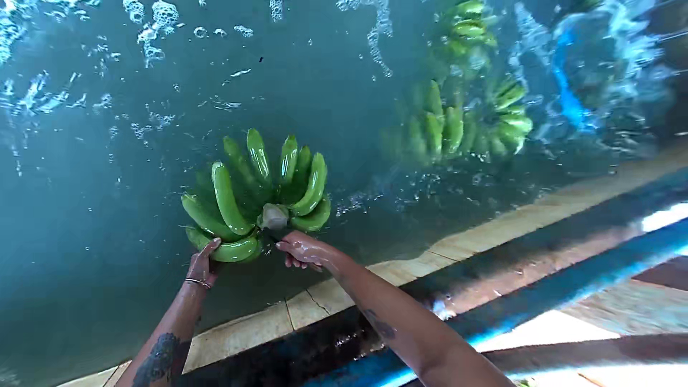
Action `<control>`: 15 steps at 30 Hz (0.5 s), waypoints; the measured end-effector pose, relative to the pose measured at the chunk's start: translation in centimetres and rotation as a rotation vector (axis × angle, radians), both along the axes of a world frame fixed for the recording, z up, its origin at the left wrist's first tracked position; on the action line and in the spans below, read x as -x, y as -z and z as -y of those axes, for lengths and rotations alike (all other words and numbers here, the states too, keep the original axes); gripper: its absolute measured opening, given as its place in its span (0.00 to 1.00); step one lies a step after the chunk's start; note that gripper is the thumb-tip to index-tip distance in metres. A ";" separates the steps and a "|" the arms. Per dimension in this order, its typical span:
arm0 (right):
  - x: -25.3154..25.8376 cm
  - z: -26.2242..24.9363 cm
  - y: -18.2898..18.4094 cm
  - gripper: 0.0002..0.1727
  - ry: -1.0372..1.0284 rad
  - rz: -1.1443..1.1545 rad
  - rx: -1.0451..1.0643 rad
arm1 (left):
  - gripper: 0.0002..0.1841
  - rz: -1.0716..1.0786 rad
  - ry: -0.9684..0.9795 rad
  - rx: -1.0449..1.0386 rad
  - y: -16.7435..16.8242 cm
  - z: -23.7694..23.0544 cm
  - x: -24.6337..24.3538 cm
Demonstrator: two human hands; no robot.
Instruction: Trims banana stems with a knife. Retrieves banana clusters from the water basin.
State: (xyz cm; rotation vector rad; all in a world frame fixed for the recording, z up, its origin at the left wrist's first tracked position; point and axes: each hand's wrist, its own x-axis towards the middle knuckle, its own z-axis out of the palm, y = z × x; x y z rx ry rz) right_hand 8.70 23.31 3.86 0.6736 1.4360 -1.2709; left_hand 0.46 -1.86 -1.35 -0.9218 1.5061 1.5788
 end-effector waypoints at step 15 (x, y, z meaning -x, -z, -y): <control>-0.3 1.0 2.1 0.22 -0.017 -0.069 -0.086 | 0.25 -0.088 -0.007 0.113 0.4 0.1 -4.0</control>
